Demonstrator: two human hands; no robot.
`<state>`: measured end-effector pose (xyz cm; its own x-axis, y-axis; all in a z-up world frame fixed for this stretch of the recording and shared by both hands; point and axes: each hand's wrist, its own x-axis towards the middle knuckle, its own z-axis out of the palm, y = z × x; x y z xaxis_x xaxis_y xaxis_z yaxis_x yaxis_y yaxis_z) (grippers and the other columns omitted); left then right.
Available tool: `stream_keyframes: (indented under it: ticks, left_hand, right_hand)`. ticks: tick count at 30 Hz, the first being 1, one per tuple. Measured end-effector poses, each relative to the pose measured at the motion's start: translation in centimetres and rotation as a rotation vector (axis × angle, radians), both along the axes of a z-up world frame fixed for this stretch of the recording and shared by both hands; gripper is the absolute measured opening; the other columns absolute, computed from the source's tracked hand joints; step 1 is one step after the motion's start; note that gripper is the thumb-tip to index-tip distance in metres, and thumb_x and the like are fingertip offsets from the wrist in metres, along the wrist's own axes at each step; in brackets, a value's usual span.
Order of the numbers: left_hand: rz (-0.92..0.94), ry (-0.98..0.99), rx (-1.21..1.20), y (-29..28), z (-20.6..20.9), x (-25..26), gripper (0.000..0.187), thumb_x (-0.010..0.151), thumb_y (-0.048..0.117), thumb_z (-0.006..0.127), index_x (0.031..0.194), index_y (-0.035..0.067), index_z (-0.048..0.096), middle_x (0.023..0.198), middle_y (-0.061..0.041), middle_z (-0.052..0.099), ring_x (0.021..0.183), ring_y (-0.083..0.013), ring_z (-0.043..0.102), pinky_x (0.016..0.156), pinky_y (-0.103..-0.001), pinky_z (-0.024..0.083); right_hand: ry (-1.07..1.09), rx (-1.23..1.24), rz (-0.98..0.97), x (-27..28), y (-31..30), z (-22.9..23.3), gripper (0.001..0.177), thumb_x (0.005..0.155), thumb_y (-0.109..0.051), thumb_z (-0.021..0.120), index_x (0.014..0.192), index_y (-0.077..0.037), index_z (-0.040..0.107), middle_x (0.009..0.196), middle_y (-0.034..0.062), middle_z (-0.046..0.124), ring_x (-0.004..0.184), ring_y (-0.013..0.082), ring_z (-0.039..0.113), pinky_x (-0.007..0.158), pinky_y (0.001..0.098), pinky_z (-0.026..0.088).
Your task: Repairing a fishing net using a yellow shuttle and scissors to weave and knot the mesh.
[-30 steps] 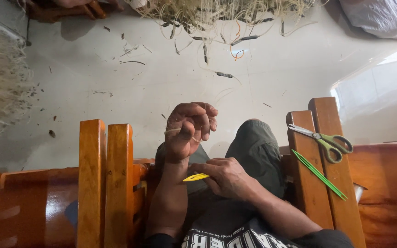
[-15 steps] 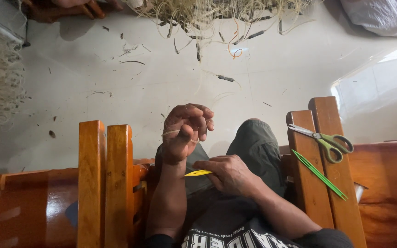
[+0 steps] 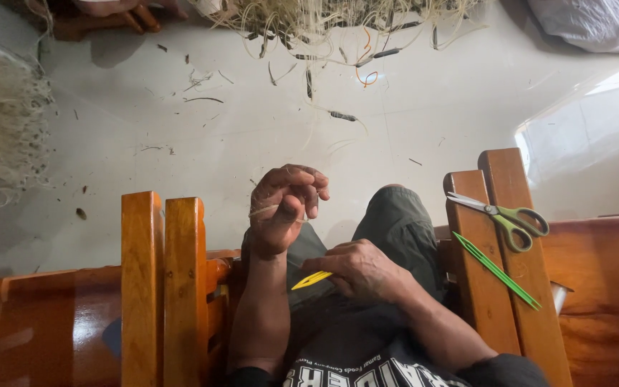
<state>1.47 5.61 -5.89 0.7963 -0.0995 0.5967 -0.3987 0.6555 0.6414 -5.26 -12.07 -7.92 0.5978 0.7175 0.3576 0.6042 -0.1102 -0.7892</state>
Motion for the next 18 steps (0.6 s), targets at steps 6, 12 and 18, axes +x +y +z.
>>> stream_keyframes:
  ticks: [6,12,18]
  left_hand:
    - [0.023,-0.024,0.001,-0.3,-0.6,0.6,0.045,0.099,0.032,0.059,0.115,-0.010,0.059,0.106,-0.027,0.062,0.064,-0.0175,0.062,0.077,-0.037,0.057]
    - [0.084,0.046,0.106,-1.1,3.1,-0.7,0.024,0.101,-0.001,0.056,0.123,0.008,0.057,0.115,-0.018,0.067,0.071,-0.0148,0.060,0.090,-0.035,0.056]
    - [0.142,0.097,0.121,-2.3,4.3,0.1,0.010,0.091,0.006,0.069,0.099,0.008,0.062,0.105,-0.017,0.066,0.080,-0.0181,0.061,0.087,-0.034,0.055]
  right_hand:
    - [-0.032,0.016,0.022,0.2,0.0,2.1,0.030,0.094,-0.018,0.050,0.115,-0.009,0.070,0.076,0.0139,0.067,0.068,0.0354,0.070,0.059,0.0450,0.055]
    - [-0.195,-0.171,0.081,-1.0,0.7,8.4,0.043,0.078,-0.003,0.052,0.119,-0.008,0.063,0.073,0.0095,0.059,0.062,0.0316,0.058,0.050,0.0400,0.043]
    - [-0.362,-0.082,0.238,-0.4,-1.0,13.6,0.027,0.097,-0.004,0.047,0.121,0.000,0.060,0.070,0.0092,0.049,0.059,0.0302,0.050,0.048,0.0405,0.040]
